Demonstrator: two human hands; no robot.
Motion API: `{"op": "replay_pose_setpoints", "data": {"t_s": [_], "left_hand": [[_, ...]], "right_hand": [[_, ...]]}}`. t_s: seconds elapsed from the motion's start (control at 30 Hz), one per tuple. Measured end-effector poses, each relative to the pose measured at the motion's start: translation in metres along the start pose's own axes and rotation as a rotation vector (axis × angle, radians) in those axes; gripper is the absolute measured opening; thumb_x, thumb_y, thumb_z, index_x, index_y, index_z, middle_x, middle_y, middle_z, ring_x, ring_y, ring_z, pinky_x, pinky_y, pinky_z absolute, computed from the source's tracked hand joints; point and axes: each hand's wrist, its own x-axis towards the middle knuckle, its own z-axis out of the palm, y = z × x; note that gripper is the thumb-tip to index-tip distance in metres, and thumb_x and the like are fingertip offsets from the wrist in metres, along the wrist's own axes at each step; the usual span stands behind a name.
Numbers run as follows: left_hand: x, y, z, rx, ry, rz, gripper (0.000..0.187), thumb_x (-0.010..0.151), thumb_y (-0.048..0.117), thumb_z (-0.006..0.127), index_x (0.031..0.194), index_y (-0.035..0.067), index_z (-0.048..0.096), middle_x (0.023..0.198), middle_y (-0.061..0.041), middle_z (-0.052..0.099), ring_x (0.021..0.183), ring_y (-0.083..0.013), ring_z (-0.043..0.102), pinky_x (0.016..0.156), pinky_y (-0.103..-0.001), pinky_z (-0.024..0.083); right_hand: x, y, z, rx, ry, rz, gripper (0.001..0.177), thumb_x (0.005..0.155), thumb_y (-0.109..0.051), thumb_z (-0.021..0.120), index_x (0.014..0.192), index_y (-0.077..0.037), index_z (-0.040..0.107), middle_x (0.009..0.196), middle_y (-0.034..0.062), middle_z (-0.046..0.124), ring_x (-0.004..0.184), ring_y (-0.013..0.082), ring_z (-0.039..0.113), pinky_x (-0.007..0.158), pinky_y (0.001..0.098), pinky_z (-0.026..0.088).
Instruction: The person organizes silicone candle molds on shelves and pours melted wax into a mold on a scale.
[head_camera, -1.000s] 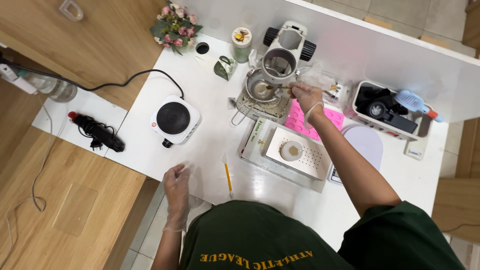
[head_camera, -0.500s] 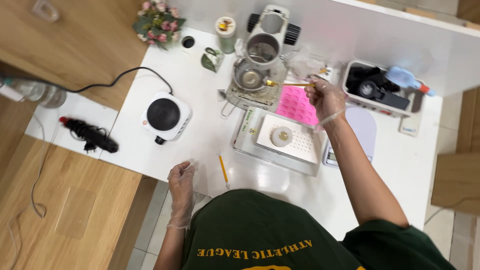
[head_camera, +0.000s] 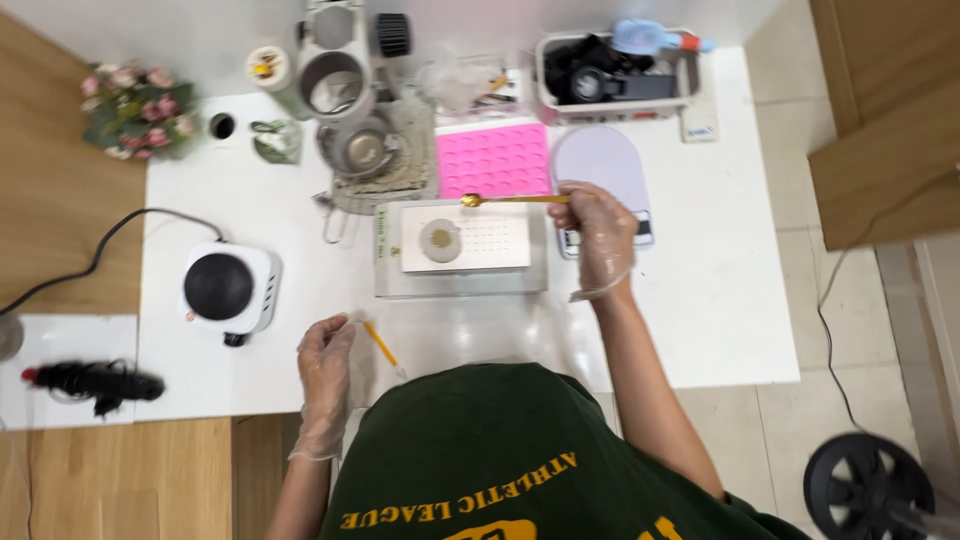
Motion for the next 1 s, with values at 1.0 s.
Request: {"op": "replay_pose_setpoints", "data": {"t_s": [1.0], "left_hand": [[-0.051,-0.009,0.019,0.105,0.020,-0.113,0.027,0.092,0.023,0.068,0.110,0.003,0.072,0.111,-0.009,0.065,0.106,-0.0186,0.057,0.101,-0.037,0.044]], "right_hand": [[-0.002,0.043,0.002,-0.049,-0.083,0.035,0.018,0.101,-0.006,0.058,0.107,0.002,0.074,0.084,0.0058,0.072,0.078,0.0095,0.066,0.073,0.0250,0.055]]}}
